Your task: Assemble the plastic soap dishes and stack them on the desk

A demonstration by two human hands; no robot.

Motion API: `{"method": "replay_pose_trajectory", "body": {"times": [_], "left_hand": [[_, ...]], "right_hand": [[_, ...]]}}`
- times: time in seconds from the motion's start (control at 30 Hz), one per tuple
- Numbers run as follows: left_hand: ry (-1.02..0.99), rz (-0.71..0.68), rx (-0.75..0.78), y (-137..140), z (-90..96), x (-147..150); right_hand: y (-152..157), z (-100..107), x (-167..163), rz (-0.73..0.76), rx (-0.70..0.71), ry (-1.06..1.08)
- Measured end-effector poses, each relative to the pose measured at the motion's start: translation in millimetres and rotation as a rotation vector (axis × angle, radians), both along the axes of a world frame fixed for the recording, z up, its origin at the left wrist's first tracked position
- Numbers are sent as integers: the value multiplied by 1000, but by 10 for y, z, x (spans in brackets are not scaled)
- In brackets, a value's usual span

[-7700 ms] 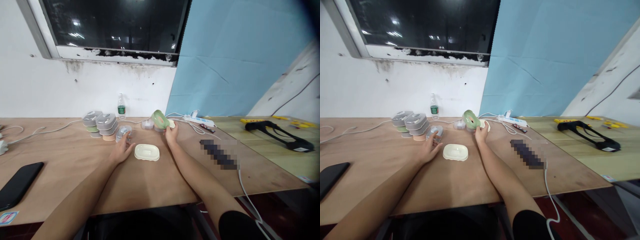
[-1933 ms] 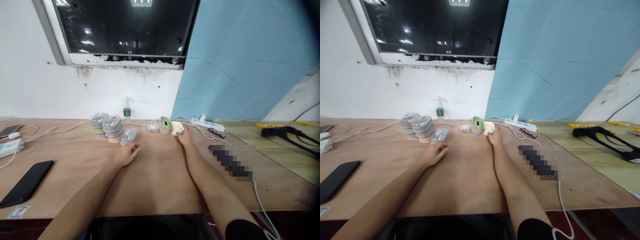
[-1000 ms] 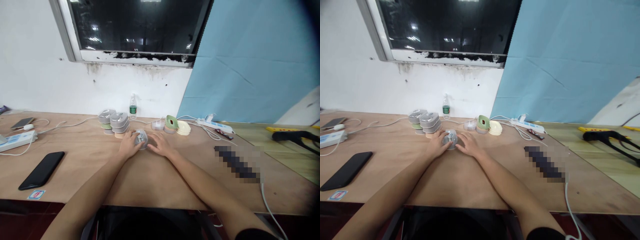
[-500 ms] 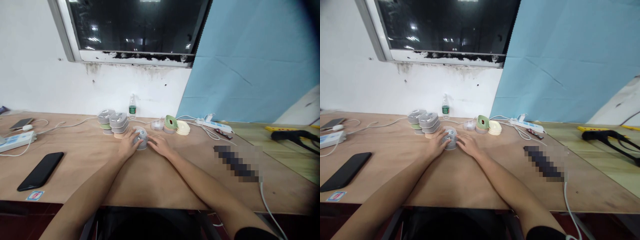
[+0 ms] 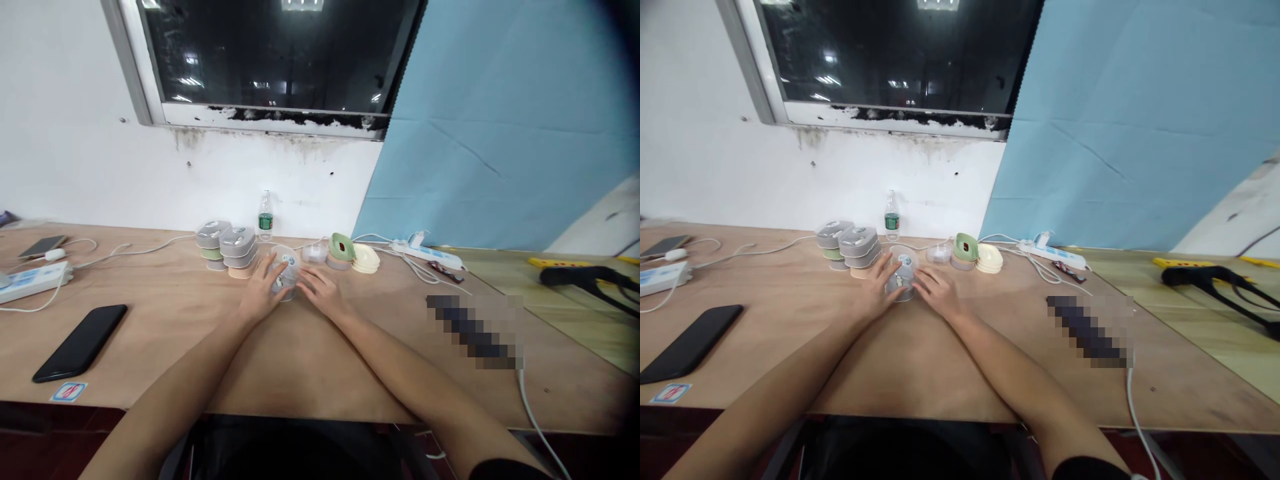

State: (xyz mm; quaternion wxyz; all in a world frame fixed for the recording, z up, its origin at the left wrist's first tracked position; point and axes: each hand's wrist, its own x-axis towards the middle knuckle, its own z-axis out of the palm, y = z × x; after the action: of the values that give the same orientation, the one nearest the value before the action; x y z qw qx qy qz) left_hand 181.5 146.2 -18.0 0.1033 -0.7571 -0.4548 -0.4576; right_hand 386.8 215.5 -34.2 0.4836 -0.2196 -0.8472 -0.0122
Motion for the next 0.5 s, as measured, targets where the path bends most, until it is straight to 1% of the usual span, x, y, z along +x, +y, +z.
{"method": "replay_pose_trajectory", "body": {"times": [0.07,0.17,0.23,0.3,0.37,0.4,0.43,0.5], "left_hand": [[-44,32,9,3,-13,17],[-104,42,29,17,-50,38],[-122,34,28,24,-71,53],[-124,16,23,22,-83,68],[-96,-27,-3,14,-86,88],[-68,-58,-25,9,-86,99],[-35,-90,-49,3,-84,111],[30,-133,-103,-4,-82,130]], "right_hand": [[-28,27,-40,-21,-45,114],[-83,41,-166,-74,-207,383],[-136,44,-265,-21,-333,497],[-202,54,-350,103,-408,513],[-272,69,-416,227,-430,481],[-301,77,-442,265,-438,461],[-321,83,-463,280,-447,440],[-318,95,-487,244,-463,403]]}}
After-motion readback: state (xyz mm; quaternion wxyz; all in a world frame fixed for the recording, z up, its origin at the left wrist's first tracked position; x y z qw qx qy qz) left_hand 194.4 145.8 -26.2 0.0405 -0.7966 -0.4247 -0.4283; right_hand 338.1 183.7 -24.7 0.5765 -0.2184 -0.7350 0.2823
